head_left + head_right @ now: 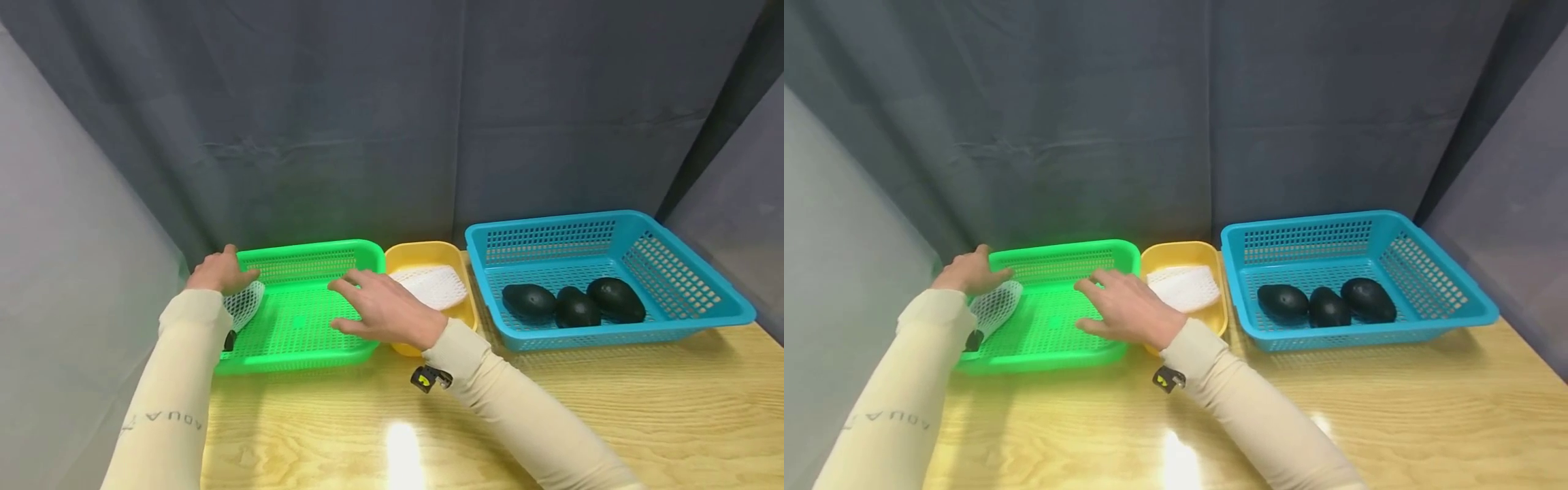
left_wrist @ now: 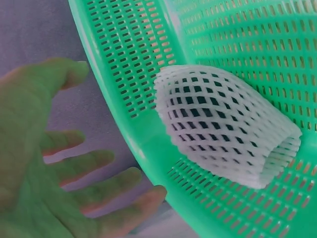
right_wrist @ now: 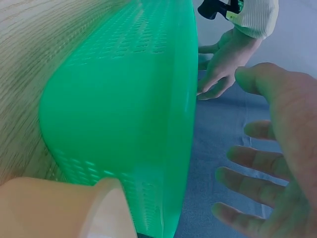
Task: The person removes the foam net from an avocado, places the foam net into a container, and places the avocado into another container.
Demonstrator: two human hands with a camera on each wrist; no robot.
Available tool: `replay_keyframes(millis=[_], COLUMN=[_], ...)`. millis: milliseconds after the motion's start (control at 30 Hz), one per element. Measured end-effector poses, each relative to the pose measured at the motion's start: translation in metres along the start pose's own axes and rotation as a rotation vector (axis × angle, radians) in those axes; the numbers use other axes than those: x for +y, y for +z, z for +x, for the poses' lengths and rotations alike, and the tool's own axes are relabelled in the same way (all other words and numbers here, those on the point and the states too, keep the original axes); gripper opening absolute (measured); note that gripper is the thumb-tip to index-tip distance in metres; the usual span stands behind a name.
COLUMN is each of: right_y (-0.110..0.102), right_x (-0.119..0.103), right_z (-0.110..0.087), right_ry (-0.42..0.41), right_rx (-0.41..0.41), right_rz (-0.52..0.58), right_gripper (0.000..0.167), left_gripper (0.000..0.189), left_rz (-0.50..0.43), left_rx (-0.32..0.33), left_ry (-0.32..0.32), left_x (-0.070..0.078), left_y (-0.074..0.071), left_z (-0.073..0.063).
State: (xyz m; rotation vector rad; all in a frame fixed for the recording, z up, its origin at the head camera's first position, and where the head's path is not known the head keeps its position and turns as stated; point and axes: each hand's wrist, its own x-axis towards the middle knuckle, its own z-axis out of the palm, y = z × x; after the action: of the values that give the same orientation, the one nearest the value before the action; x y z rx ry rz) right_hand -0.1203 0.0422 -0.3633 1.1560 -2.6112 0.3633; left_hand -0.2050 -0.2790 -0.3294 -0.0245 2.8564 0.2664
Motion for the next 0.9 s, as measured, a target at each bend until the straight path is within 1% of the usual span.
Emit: replay_keyframes(millis=[100, 200, 300, 467, 700, 900], right_y=[0.002, 0.003, 0.005, 0.009, 0.013, 0.016], right_x=[-0.001, -0.001, -0.002, -0.004, -0.005, -0.002], right_z=[0.002, 0.004, 0.005, 0.007, 0.007, 0.008], right_ry=[-0.008, -0.018, -0.024, -0.015, -0.002, 0.003], right_rx=[0.006, 0.013, 0.014, 0.002, -0.009, -0.018], right_rz=[0.001, 0.0, -0.001, 0.006, 0.018, 0.004], right_gripper=[0.057, 0.056, 0.056, 0.056, 0.056, 0.057], left_gripper=[0.093, 0.094, 0.092, 0.088, 0.089, 0.089], left_rz=[-0.016, -0.013, 0.013, 0.052, 0.029, 0.049], left_rx=[-0.013, -0.025, -0.044, -0.069, -0.124, -0.138], left_ry=[-0.017, -0.021, -0.017, 0.008, 0.01, 0.017], left_x=[0.0, 0.0, -0.001, -0.006, -0.012, -0.013], left_y=[0.004, 0.007, 0.009, 0.013, 0.022, 0.027], left_z=[0.002, 0.004, 0.005, 0.007, 0.013, 0.018])
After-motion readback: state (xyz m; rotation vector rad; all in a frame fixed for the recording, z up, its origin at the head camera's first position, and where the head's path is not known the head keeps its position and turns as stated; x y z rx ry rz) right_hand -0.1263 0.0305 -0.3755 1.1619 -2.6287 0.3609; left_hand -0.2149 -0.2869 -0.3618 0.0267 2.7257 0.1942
